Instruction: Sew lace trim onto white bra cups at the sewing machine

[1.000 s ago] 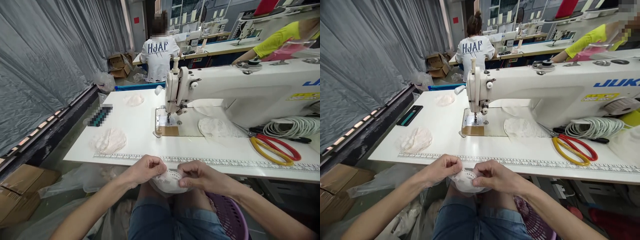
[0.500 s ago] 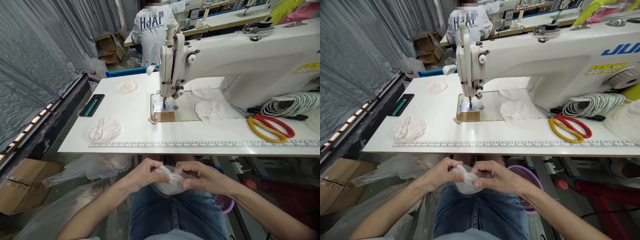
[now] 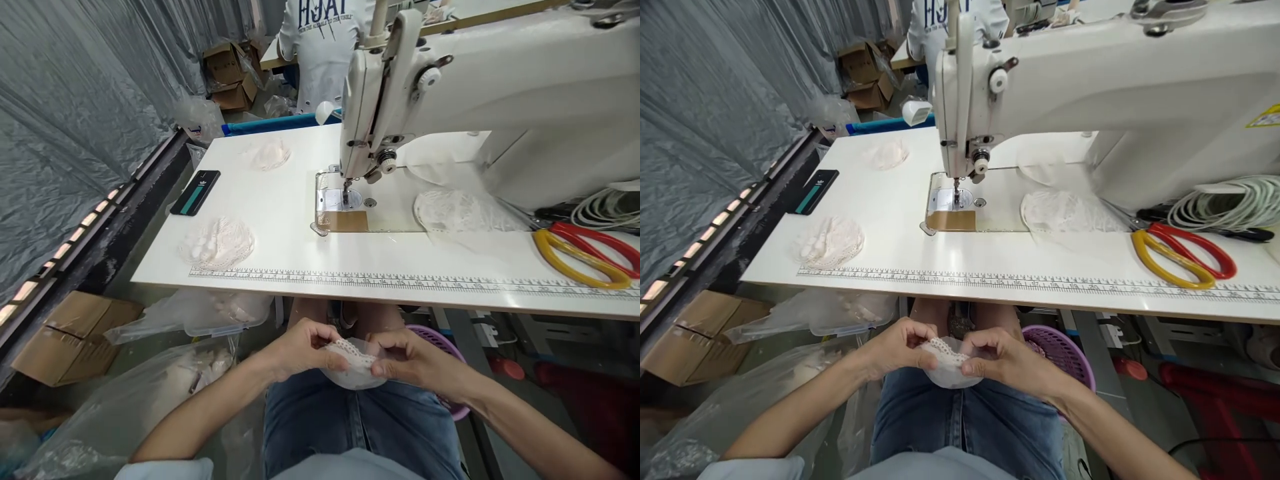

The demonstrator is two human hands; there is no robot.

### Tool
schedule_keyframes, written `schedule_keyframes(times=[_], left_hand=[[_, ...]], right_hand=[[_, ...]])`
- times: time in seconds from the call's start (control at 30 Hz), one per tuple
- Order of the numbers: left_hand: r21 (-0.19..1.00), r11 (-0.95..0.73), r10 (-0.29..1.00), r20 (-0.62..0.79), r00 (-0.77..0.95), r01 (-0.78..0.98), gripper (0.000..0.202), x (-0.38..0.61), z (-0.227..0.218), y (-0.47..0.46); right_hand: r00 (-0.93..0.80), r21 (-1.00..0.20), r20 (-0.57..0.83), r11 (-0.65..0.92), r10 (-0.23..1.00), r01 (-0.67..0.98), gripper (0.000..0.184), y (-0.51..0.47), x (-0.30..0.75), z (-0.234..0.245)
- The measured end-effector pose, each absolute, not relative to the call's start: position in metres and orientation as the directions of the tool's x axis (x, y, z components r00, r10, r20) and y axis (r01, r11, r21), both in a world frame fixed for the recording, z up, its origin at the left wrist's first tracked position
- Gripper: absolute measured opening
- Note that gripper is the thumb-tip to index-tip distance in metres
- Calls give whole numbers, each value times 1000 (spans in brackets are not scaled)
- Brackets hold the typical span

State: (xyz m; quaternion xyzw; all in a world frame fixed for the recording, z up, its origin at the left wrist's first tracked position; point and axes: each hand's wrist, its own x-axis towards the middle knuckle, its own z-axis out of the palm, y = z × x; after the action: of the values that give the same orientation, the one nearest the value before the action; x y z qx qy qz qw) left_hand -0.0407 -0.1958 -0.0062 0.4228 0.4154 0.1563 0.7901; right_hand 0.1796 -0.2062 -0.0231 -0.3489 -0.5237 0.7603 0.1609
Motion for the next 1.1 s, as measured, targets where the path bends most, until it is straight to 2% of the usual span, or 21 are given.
schedule_keyframes(times=[0.17,0.37,0.5,0.67,0.8,0.9,1.1], left_hand=[[815,569,617,-513,596,112,31,-42,-7,-196],[823,547,607,-516,604,154,37,-46,-8,-195],[786,596,563,-554,613,163,39,-45,-11,-195],[803,573,614,-555,562,167,27,-39,-18,-196],[797,592,619,-545,565,120,26,-40,-20,-195],[777,625,613,-544,573,69,29,-41,-21,-194],[705,709,588,-615,525,32,36,-42,-24,-195]], right_hand=[[-671,-904,-400,-390,624,177,38,-207,181,-26],[-664,-912,-396,-353,634,207,38,-206,179,-25],[-682,-920,-379,-336,625,202,36,-204,174,-29],[-717,-926,-356,-328,599,186,34,-201,173,-29],[-742,-926,-340,-345,578,156,29,-199,180,-25],[-715,-933,-333,-326,615,155,27,-200,182,-25],[-686,-929,-342,-343,642,142,27,-199,180,-28]])
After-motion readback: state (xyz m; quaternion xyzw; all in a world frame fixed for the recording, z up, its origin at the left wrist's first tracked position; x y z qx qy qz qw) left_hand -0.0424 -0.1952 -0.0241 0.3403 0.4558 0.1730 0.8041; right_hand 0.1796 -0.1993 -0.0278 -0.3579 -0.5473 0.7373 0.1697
